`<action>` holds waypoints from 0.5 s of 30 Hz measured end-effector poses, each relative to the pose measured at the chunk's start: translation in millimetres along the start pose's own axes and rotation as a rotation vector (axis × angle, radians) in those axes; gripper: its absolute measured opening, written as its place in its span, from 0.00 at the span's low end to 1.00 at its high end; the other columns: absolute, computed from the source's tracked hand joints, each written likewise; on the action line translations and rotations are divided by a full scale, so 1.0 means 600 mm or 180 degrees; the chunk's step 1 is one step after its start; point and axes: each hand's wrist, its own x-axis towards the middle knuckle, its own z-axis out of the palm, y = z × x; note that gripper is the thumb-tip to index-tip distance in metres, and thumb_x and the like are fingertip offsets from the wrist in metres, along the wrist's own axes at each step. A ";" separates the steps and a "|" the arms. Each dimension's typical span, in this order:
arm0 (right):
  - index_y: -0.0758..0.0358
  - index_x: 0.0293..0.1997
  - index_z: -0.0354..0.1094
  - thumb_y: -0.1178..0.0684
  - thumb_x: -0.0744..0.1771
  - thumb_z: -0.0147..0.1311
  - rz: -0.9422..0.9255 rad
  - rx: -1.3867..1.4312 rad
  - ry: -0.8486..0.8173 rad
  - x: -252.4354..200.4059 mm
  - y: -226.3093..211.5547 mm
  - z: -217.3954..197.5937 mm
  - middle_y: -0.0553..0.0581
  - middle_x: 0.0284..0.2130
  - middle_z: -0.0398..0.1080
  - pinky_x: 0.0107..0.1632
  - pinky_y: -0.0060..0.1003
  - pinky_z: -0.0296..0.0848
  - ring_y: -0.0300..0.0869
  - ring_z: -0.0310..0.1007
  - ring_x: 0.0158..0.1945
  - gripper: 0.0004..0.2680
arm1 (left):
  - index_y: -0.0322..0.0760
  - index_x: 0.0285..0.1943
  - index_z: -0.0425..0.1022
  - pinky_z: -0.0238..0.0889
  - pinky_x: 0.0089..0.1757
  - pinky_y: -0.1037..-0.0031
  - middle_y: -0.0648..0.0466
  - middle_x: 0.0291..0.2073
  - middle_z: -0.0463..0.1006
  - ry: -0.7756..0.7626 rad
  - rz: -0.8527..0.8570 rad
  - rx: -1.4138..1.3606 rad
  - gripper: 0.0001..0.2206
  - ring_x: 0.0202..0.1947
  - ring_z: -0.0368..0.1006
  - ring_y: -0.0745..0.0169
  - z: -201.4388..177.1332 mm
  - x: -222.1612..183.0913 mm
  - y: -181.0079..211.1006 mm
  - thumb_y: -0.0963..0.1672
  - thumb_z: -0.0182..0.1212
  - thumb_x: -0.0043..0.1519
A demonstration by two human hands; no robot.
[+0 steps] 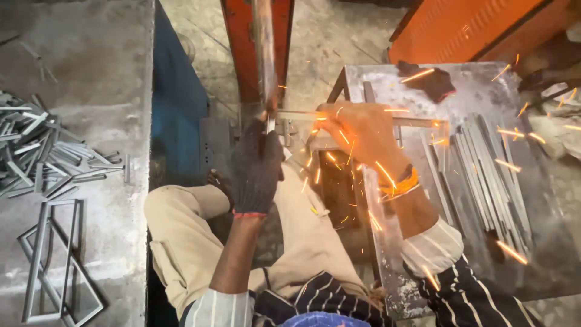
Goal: Welding metal components to form rectangular frames using a spot welding machine.
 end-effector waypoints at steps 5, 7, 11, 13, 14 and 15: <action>0.63 0.44 0.78 0.50 0.67 0.66 0.0105 0.0146 0.0004 -0.004 -0.023 -0.019 0.57 0.32 0.77 0.30 0.40 0.66 0.47 0.73 0.26 0.09 | 0.35 0.72 0.62 0.64 0.21 0.76 0.55 0.24 0.75 0.0199 0.0586 -0.1021 0.24 0.18 0.68 0.73 0.013 -0.009 -0.022 0.39 0.58 0.66; 0.63 0.44 0.78 0.49 0.67 0.65 0.0145 0.0174 0.0039 -0.005 -0.021 -0.017 0.57 0.32 0.77 0.30 0.40 0.66 0.48 0.73 0.26 0.09 | 0.34 0.71 0.64 0.65 0.22 0.76 0.54 0.25 0.77 0.0180 0.0524 -0.0973 0.22 0.18 0.70 0.73 0.011 -0.015 -0.013 0.39 0.58 0.66; 0.62 0.46 0.78 0.48 0.68 0.64 0.0036 0.0268 0.0196 -0.010 -0.017 -0.012 0.58 0.35 0.77 0.32 0.39 0.69 0.48 0.75 0.30 0.09 | 0.28 0.68 0.67 0.65 0.24 0.76 0.51 0.26 0.79 0.0215 0.0349 -0.1070 0.19 0.18 0.72 0.71 0.011 -0.016 -0.022 0.40 0.59 0.67; 0.62 0.46 0.78 0.48 0.68 0.63 0.0142 0.0281 0.0072 -0.013 -0.018 -0.011 0.58 0.33 0.76 0.32 0.41 0.68 0.49 0.74 0.29 0.09 | 0.28 0.66 0.68 0.65 0.24 0.77 0.50 0.26 0.79 0.0187 0.0294 -0.1126 0.18 0.18 0.72 0.70 0.012 -0.014 -0.028 0.40 0.58 0.67; 0.62 0.46 0.79 0.48 0.68 0.63 0.0243 0.0307 -0.0077 -0.017 -0.020 -0.009 0.58 0.30 0.76 0.31 0.42 0.67 0.50 0.73 0.28 0.09 | 0.28 0.64 0.69 0.66 0.24 0.77 0.50 0.26 0.79 0.0177 0.0216 -0.1185 0.17 0.18 0.72 0.70 0.013 -0.016 -0.034 0.41 0.58 0.67; 0.62 0.46 0.79 0.48 0.68 0.63 0.0253 0.0303 -0.0072 -0.016 -0.016 -0.008 0.58 0.30 0.76 0.31 0.42 0.67 0.50 0.73 0.28 0.09 | 0.28 0.64 0.69 0.66 0.24 0.77 0.50 0.26 0.79 0.0164 0.0216 -0.1182 0.17 0.18 0.72 0.70 0.015 -0.014 -0.040 0.41 0.58 0.67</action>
